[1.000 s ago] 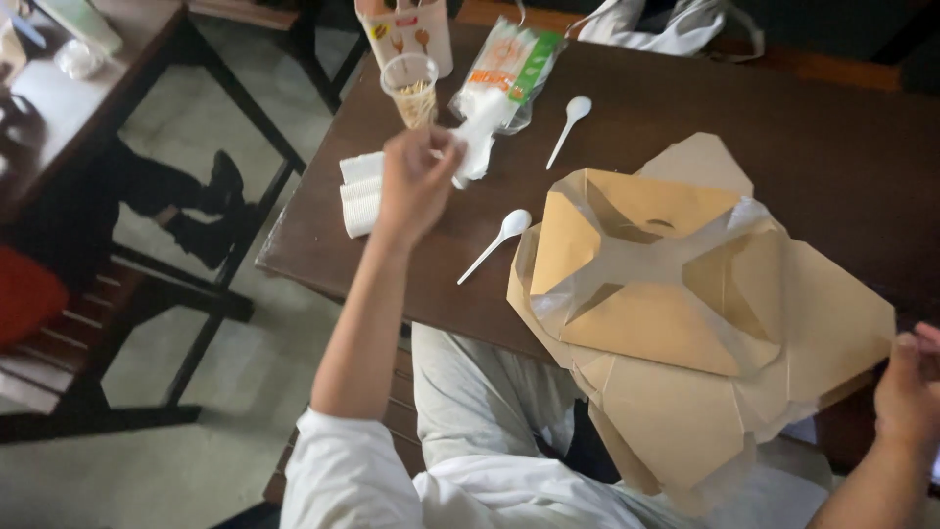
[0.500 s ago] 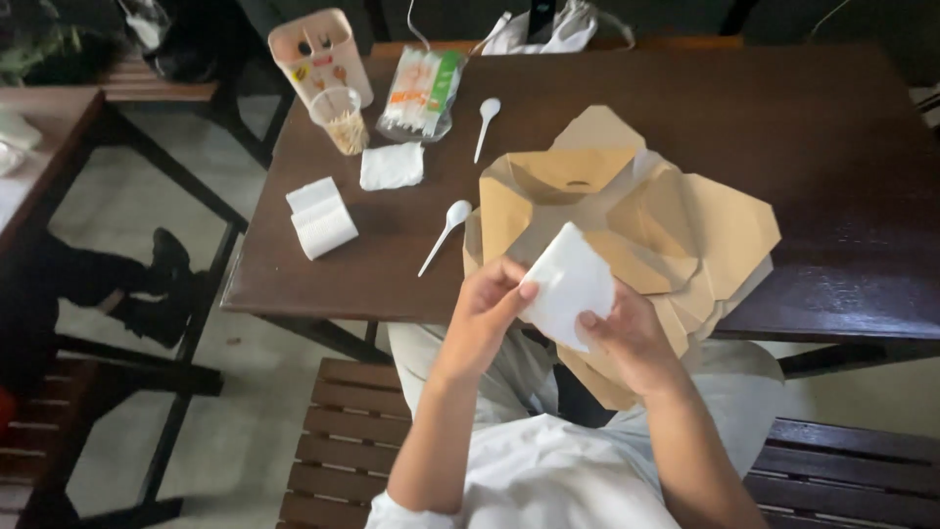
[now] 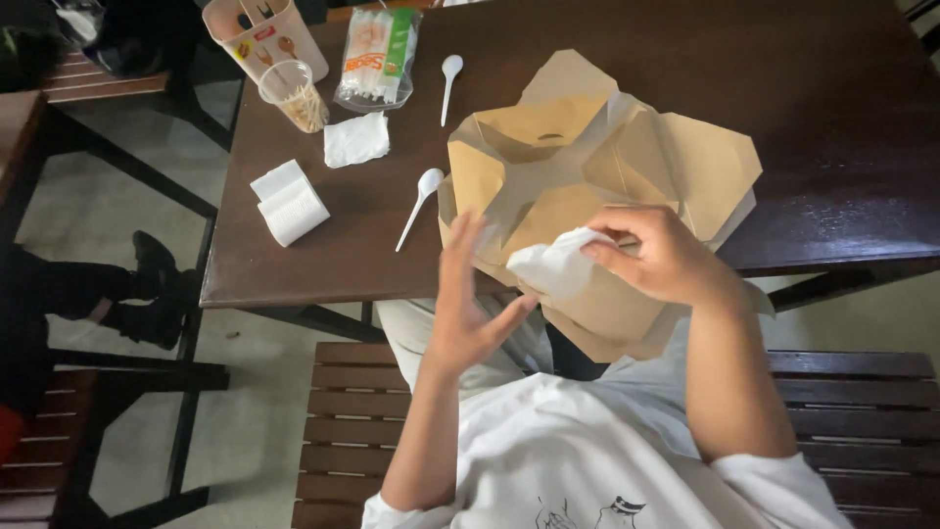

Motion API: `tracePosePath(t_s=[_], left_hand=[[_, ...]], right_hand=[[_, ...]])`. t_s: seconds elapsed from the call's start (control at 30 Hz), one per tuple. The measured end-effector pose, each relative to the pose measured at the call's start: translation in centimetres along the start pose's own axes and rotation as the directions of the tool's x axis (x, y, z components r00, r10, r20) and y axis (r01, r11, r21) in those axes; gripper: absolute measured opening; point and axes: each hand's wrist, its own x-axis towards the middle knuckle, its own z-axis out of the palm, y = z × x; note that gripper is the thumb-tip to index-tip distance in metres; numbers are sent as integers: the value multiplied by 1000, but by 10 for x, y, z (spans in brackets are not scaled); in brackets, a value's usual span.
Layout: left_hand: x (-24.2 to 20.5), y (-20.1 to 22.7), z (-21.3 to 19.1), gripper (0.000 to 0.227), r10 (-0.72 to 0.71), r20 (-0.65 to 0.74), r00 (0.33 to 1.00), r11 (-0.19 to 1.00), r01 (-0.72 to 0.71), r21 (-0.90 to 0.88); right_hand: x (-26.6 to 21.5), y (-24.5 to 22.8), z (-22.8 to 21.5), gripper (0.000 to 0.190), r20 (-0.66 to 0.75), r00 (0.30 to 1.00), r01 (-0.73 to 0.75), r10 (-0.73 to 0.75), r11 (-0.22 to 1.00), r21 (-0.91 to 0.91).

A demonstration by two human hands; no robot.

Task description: Assembling a cardboard food box by folding its flaps and wrapping a plastic spoon in a napkin.

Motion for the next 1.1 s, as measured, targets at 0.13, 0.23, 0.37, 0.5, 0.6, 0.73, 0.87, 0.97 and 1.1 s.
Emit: tracePosePath(t_s=[0.13,0.23,0.37,0.5,0.6,0.73,0.87,0.97,1.1], left_hand=[[7,-36,12,73,-36,263,964,998,47,-33],[8,-54,24,34,-105,312,944,984,144,-107],[8,-55,30,24,-163,407,899,933,275,-234],[11,-54,29,8,-256,383,888,838,401,-369],[11,-53,28,9,-291,327,899,820,411,-399],[13,-42,27,30,-288,231,929,847,360,-392],[14,-30,27,27,-299,186,936,793,352,-497],[15,-29,23,29,-298,140,944,774,325,-543],[14,-28,19,30,-279,121,953,793,300,-530]], right_hand=[[26,-47,-19,9,190,978,111,-82,982,-151],[34,-64,-25,7,216,972,128,-86,974,-186],[35,-77,-26,7,220,972,128,-85,974,-188],[30,-71,-22,10,191,975,159,-116,961,-228],[19,-62,-15,9,128,968,245,-217,927,-283],[-6,-64,5,10,10,922,367,-386,868,-336],[-29,-56,19,16,16,909,392,-417,838,-380],[-42,-41,31,24,-6,880,422,-474,789,-446],[-50,-41,43,25,-126,796,482,-592,746,-459]])
